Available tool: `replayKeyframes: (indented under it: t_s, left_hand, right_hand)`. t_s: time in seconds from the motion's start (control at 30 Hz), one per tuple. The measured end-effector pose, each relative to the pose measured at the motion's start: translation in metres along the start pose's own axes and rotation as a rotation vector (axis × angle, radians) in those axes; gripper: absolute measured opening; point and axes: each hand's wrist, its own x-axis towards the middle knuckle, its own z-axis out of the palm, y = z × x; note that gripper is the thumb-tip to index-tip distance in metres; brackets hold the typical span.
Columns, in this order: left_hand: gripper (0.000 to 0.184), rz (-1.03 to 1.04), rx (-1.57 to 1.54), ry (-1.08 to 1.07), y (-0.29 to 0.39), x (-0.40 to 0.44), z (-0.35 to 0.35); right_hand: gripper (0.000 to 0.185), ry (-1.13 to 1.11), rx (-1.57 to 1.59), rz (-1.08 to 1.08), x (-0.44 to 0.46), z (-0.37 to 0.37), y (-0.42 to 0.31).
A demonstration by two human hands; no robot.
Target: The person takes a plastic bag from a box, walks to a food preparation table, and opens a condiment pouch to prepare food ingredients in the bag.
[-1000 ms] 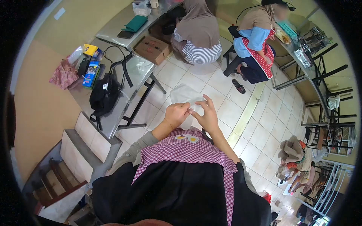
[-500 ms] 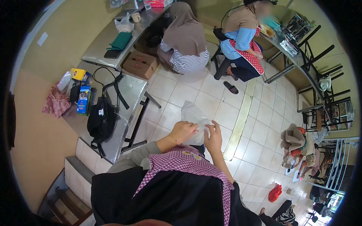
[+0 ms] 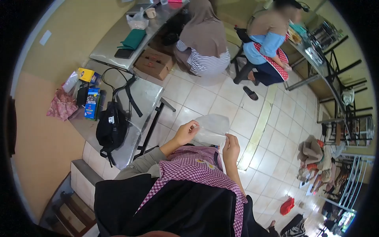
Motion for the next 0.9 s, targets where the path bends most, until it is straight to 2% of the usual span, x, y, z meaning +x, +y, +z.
replayKeyframes:
  t_s: [0.07, 0.2, 0.27, 0.3, 0.37, 0.43, 0.47, 0.57, 0.63, 0.7, 0.77, 0.8, 0.83, 0.87, 0.9]
  left_hand:
    - [0.025, -0.005, -0.228, 0.213, -0.014, 0.013, 0.003]
    - [0.028, -0.02, 0.01, 0.392, -0.02, 0.051, -0.015]
    - [0.026, -0.506, -0.987, 0.194, -0.009, 0.073, -0.027]
    - [0.026, -0.508, -0.988, 0.204, -0.011, 0.087, -0.031]
    - [0.024, -0.431, -1.34, 0.247, -0.017, 0.115, -0.04]
    - [0.023, -0.465, -1.384, 0.261, -0.014, 0.145, -0.062]
    - [0.023, -0.489, -1.425, 0.264, -0.012, 0.16, -0.073]
    - [0.016, -0.479, -1.446, 0.319, 0.001, 0.188, -0.105]
    - [0.01, -0.447, -1.394, 0.269, 0.005, 0.198, -0.121]
    - [0.009, -0.423, -1.463, 0.285, -0.006, 0.202, -0.124]
    - [0.009, -0.312, -1.46, 0.275, -0.022, 0.203, -0.125]
    - [0.009, -0.327, -1.473, 0.279, -0.025, 0.202, -0.126]
    - [0.01, -0.28, -1.59, 0.45, -0.028, 0.203, -0.128]
    - [0.012, -0.218, -1.694, 0.625, -0.032, 0.208, -0.134]
    - [0.018, -0.236, -1.844, 0.795, -0.03, 0.211, -0.145]
  right_hand:
    - [0.013, -0.04, -0.028, 0.015, 0.014, 0.008, -0.001]
    - [0.01, -0.063, -0.06, 0.007, 0.058, 0.027, 0.004]
    - [0.009, -0.089, -0.055, -0.027, 0.086, 0.044, 0.012]
    - [0.008, -0.114, -0.054, -0.054, 0.101, 0.053, 0.017]
    - [0.008, -0.166, -0.062, -0.1, 0.137, 0.079, 0.032]
    - [0.01, -0.282, -0.104, -0.251, 0.18, 0.1, 0.047]
    - [0.011, -0.316, -0.072, -0.202, 0.202, 0.113, 0.05]
    - [0.012, -0.445, -0.068, -0.262, 0.277, 0.137, 0.046]
    - [0.013, -0.56, -0.035, -0.382, 0.329, 0.172, 0.054]
    - [0.011, -0.582, 0.078, -0.482, 0.369, 0.212, 0.059]
    - [0.011, -0.884, 0.145, -0.301, 0.398, 0.255, 0.057]
    - [0.01, -1.074, 0.274, -0.139, 0.403, 0.283, 0.063]
    - [0.009, -1.248, 0.403, 0.023, 0.409, 0.309, 0.064]
    - [0.009, -1.252, 0.397, 0.014, 0.419, 0.326, 0.051]
    - [0.008, -1.37, 0.553, 0.315, 0.425, 0.342, 0.036]
